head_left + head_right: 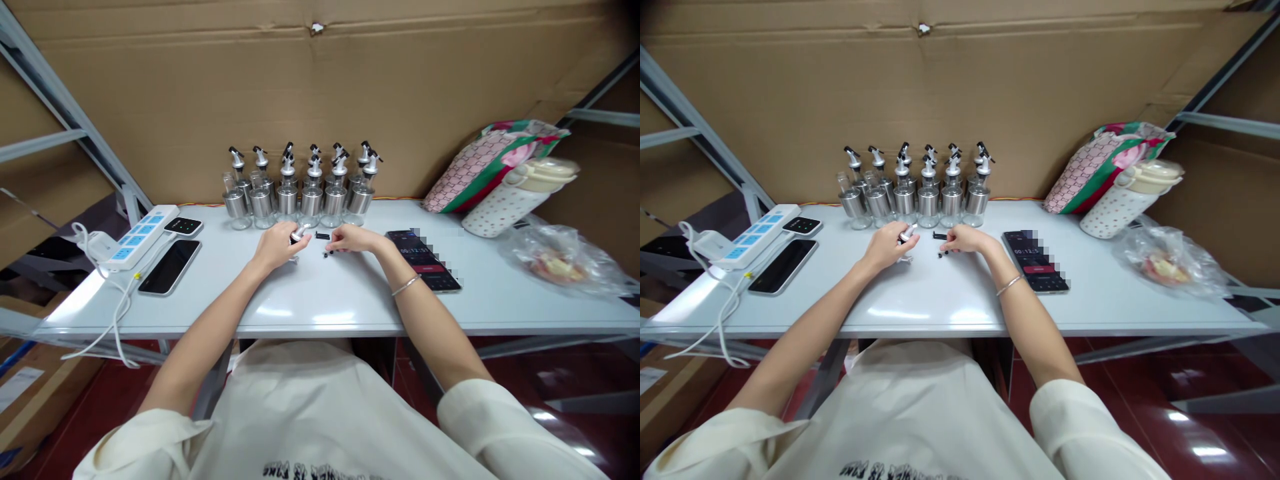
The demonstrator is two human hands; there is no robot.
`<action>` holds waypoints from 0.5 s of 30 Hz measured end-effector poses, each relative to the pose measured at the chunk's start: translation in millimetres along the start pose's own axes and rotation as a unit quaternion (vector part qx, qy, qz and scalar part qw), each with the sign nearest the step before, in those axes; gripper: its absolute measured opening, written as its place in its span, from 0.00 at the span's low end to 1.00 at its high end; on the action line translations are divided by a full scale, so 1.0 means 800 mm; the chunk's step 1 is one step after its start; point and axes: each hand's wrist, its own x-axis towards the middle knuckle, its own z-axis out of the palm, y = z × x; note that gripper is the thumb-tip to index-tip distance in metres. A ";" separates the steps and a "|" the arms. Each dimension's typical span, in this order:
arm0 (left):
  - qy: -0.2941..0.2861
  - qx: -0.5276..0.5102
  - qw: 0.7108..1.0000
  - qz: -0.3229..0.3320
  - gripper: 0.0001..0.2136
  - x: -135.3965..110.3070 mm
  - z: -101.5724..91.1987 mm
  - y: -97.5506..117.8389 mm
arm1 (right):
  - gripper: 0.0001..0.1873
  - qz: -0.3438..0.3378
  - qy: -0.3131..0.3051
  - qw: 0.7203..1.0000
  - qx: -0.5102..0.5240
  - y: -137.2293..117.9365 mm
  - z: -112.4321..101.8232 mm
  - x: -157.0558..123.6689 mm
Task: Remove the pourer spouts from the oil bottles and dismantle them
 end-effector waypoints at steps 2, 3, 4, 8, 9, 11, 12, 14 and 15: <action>0.001 -0.001 1.000 0.000 0.14 0.000 0.000 0.000 | 0.16 -0.004 -0.003 1.000 0.005 -0.002 0.000 -0.001; 0.001 -0.001 1.000 0.001 0.14 0.000 0.000 0.000 | 0.16 -0.006 -0.004 1.000 0.007 -0.002 0.001 -0.001; 0.001 -0.001 1.000 0.001 0.14 0.000 -0.001 0.001 | 0.16 -0.010 -0.006 1.000 0.008 -0.003 0.001 -0.002; 0.000 -0.002 1.000 0.000 0.14 0.000 -0.002 0.002 | 0.15 -0.026 -0.009 1.000 0.007 -0.004 0.003 -0.001; 0.000 -0.002 1.000 0.000 0.14 0.000 -0.002 0.002 | 0.15 -0.030 -0.006 1.000 0.005 -0.004 0.003 0.000; -0.001 -0.002 1.000 -0.001 0.14 0.001 -0.002 0.003 | 0.15 -0.039 0.007 0.999 -0.001 -0.004 0.003 0.001; -0.001 -0.002 1.000 -0.002 0.14 0.001 -0.002 0.003 | 0.16 -0.045 0.016 0.999 -0.005 -0.005 0.004 0.002; -0.002 -0.001 1.000 -0.002 0.14 0.001 -0.002 0.003 | 0.16 -0.064 0.028 0.998 -0.013 -0.008 0.005 0.004; -0.002 -0.001 1.000 -0.002 0.14 0.001 -0.002 0.003 | 0.16 -0.075 0.029 0.997 -0.016 -0.010 0.006 0.004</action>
